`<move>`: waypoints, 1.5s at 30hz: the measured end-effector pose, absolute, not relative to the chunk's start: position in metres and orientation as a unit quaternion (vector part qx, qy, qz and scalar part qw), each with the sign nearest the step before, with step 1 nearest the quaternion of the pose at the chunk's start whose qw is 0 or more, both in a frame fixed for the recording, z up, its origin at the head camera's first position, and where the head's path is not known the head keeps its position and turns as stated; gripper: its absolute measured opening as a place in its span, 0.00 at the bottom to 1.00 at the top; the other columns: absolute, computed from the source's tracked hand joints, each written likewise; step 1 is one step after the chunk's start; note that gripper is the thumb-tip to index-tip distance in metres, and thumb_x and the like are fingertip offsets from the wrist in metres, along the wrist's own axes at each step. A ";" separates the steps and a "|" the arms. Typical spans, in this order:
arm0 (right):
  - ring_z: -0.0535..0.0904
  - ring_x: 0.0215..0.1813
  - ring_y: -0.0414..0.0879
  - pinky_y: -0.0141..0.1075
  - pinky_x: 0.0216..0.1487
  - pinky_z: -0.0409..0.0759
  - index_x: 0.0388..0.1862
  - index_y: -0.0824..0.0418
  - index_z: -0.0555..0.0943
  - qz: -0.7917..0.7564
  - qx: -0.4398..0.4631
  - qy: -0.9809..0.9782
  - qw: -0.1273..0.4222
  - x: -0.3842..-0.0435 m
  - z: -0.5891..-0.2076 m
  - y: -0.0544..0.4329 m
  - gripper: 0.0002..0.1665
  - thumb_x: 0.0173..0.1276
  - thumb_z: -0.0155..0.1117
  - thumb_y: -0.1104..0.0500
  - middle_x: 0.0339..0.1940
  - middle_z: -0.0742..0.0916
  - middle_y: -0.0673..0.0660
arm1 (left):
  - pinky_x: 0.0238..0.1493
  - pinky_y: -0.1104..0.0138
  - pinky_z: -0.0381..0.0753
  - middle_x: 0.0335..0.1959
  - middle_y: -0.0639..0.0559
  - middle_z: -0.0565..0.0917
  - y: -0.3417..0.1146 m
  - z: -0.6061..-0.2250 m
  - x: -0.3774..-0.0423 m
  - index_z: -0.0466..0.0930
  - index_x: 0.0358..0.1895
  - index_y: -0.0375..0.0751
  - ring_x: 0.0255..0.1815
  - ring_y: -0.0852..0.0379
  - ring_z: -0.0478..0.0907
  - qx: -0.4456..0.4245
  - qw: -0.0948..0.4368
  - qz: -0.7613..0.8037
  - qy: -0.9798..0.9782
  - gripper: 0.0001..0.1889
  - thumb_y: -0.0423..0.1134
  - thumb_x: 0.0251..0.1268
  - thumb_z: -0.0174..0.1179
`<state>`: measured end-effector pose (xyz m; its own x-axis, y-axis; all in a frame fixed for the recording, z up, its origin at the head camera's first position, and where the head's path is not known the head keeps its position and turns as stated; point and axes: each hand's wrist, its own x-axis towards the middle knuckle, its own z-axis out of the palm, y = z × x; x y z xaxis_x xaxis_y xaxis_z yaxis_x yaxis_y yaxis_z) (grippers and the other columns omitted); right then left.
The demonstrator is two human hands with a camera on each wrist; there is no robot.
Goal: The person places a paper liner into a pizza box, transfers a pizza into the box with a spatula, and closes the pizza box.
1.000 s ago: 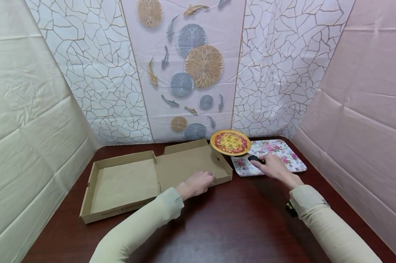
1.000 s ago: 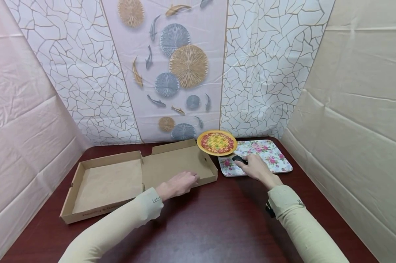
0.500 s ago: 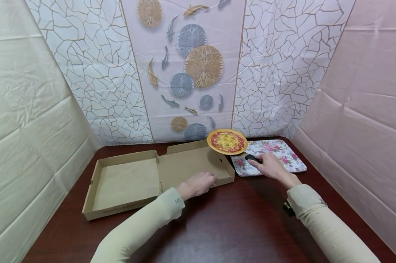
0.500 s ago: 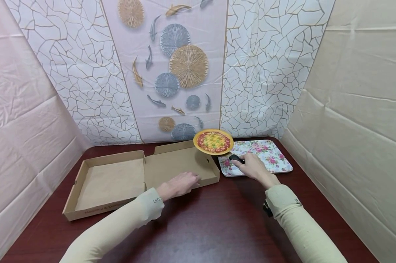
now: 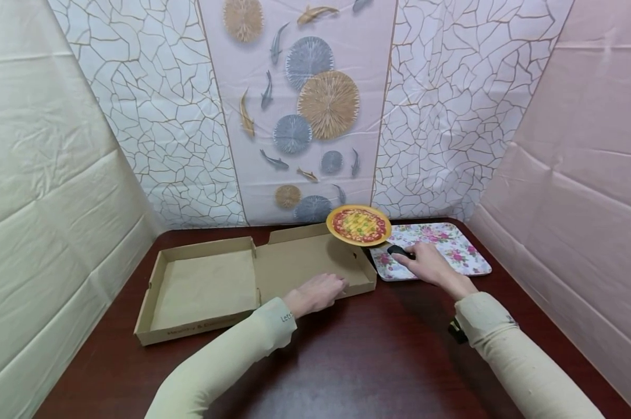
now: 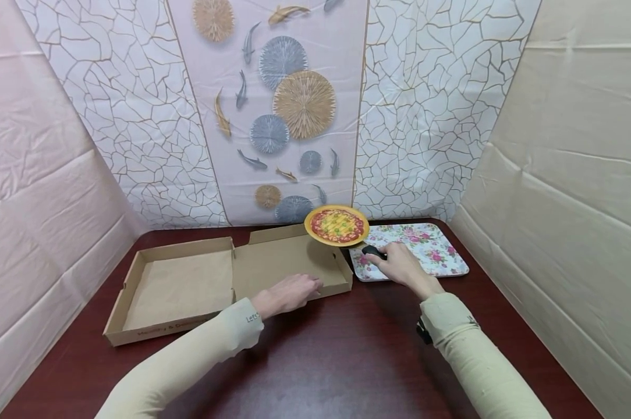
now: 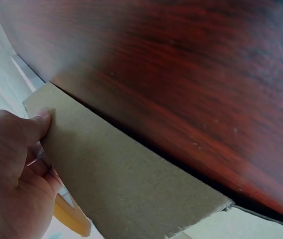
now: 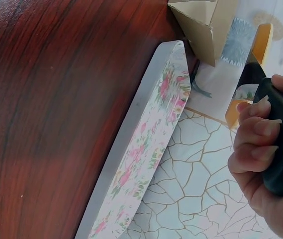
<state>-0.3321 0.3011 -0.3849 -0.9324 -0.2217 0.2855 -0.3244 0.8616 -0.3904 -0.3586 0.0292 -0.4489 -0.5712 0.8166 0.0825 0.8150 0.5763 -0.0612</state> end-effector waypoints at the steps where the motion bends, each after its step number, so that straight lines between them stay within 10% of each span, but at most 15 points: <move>1: 0.60 0.16 0.40 0.31 0.23 0.61 0.14 0.57 0.70 0.223 0.144 -0.957 0.116 -0.332 -0.384 0.300 0.24 0.70 0.60 0.51 0.11 0.65 0.46 | 0.36 0.70 0.80 0.32 0.57 0.80 0.029 -0.449 -0.359 0.75 0.35 0.47 0.31 0.61 0.78 -0.460 0.052 0.011 -0.886 0.08 0.28 0.60 0.60; 23: 0.59 0.16 0.40 0.32 0.23 0.62 0.15 0.57 0.70 0.242 0.144 -0.955 0.092 -0.333 -0.382 0.289 0.24 0.71 0.59 0.51 0.10 0.65 0.46 | 0.37 0.72 0.80 0.37 0.58 0.82 0.036 -0.451 -0.358 0.77 0.36 0.48 0.35 0.62 0.81 -0.466 0.065 0.012 -0.882 0.03 0.36 0.69 0.56; 34: 0.59 0.16 0.40 0.31 0.23 0.62 0.14 0.57 0.70 0.244 0.150 -0.954 0.090 -0.335 -0.382 0.287 0.25 0.71 0.59 0.50 0.10 0.64 0.46 | 0.38 0.64 0.81 0.32 0.54 0.81 0.019 -0.439 -0.359 0.77 0.33 0.47 0.34 0.57 0.81 -0.446 0.087 -0.026 -0.891 0.18 0.55 0.72 0.49; 45: 0.59 0.16 0.40 0.32 0.25 0.63 0.14 0.57 0.69 0.234 0.160 -0.954 0.097 -0.337 -0.385 0.286 0.25 0.71 0.59 0.51 0.10 0.64 0.46 | 0.42 0.61 0.81 0.34 0.51 0.81 -0.007 -0.430 -0.365 0.77 0.36 0.44 0.37 0.54 0.81 -0.407 0.106 -0.039 -0.906 0.08 0.41 0.72 0.51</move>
